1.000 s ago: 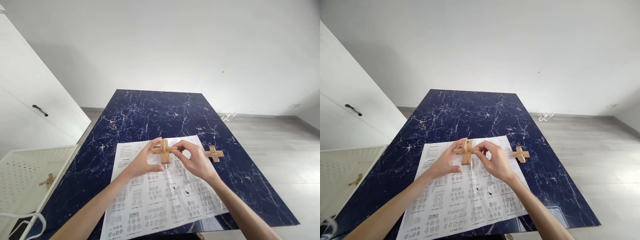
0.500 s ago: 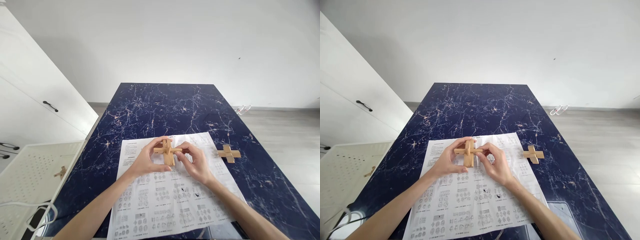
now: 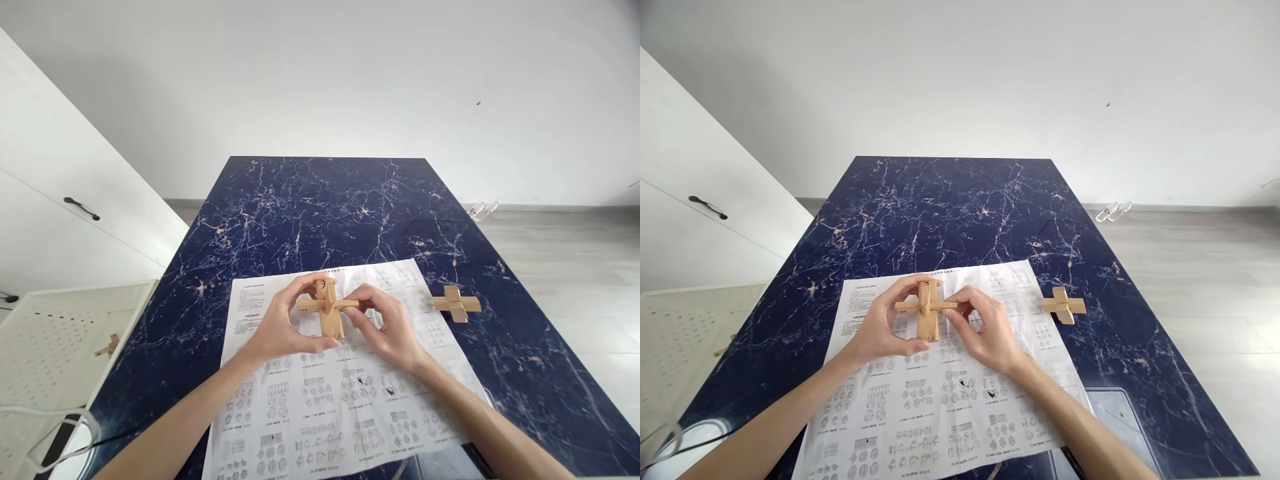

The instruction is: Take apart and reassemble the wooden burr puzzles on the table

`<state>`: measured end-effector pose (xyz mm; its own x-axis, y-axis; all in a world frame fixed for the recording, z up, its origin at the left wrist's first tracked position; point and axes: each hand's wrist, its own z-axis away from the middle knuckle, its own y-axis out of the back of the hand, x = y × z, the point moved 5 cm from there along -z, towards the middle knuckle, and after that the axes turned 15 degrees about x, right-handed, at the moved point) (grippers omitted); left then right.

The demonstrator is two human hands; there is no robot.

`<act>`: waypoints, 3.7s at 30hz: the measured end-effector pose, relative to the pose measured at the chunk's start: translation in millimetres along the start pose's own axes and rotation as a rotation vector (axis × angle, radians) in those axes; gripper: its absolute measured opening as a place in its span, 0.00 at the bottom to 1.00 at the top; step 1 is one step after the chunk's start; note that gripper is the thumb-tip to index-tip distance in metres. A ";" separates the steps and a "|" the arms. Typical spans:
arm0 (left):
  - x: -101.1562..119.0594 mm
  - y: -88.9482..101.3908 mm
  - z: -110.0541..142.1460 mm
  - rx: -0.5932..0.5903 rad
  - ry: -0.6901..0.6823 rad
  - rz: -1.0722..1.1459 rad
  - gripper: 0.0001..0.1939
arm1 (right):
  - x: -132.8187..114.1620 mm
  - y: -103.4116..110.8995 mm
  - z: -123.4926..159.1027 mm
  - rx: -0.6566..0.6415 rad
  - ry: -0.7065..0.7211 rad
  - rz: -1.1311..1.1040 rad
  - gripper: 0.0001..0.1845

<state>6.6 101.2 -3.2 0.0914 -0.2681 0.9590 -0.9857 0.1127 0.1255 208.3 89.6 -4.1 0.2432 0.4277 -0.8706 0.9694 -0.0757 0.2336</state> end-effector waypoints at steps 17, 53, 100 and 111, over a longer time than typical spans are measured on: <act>3.0 -2.1 0.8 -0.027 -0.074 -0.025 0.45 | 2.7 1.1 8.3 -0.005 0.070 0.119 0.06; 6.2 8.4 -1.4 0.018 -0.263 -0.035 0.48 | -20.5 -2.7 9.6 -0.037 0.178 -0.065 0.09; 31.6 4.7 6.1 0.226 -0.690 -0.440 0.50 | 25.0 13.0 -11.1 -0.071 -0.322 -0.228 0.32; 15.4 12.0 4.3 0.250 -0.426 -0.283 0.45 | 25.7 4.0 -2.9 -0.053 0.083 0.438 0.36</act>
<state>-4.4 94.3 11.9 0.3426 -0.6229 0.7033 -0.9394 -0.2358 0.2487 218.4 102.9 -24.2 0.6245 0.4364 -0.6478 0.7722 -0.2206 0.5958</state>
